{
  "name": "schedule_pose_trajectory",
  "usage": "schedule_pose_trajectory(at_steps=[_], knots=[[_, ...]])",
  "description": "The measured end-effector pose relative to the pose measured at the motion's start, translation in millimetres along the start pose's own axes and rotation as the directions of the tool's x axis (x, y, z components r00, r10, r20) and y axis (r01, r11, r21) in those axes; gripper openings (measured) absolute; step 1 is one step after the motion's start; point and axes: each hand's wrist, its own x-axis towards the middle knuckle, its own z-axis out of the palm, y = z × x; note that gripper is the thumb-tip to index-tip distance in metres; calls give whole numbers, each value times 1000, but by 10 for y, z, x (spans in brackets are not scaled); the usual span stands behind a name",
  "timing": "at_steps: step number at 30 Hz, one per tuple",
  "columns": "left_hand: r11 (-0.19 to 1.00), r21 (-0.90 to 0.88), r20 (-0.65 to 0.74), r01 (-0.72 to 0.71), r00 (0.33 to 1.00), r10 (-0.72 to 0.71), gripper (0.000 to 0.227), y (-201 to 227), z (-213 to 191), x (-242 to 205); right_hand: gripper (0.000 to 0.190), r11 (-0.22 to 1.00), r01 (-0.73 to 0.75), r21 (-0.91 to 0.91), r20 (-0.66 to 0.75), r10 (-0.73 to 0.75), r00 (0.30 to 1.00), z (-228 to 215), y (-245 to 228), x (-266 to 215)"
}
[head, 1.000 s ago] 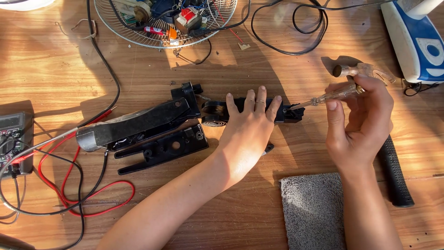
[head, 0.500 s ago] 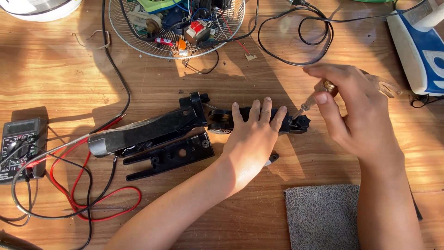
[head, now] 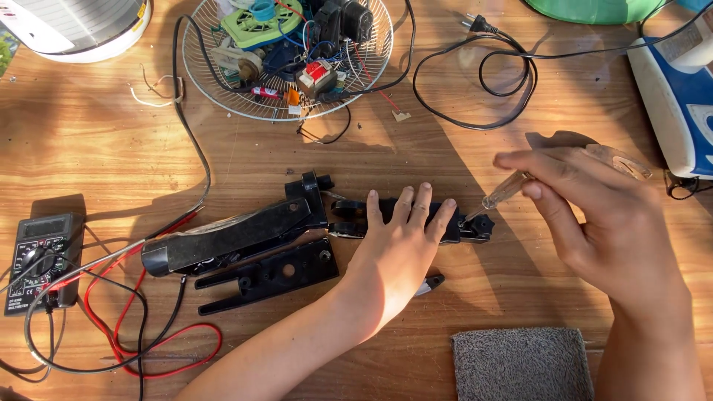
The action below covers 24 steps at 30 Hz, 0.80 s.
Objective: Reassembling a black plastic housing by inserting internal components and fastening screws with a screwdriver.
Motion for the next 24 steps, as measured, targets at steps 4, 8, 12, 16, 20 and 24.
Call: schedule_pose_trajectory(at_steps=[4,8,12,16,20,24], knots=[[1000,1,26,-7,1000,7,104,-9,-4,1,41,977,-214,2,-165,212,963,118,112,-191],[1000,16,28,-16,999,15,112,-15,-24,-15,15,966,-231,-113,-119,218,969,133,68,-121],[1000,-11,24,-18,1000,18,111,5,-29,-32,18,972,-188,-144,-11,188,982,70,93,-158],[999,-38,-182,30,983,-36,82,45,180,6,31,945,-283,-167,130,305,943,-77,175,-158],[998,-54,-171,21,985,-30,84,12,115,-20,10,928,-277,-248,-69,269,961,-3,302,-297],[999,-33,-164,20,986,-25,88,23,110,-31,13,911,-315,-267,-115,295,949,49,304,-296]])
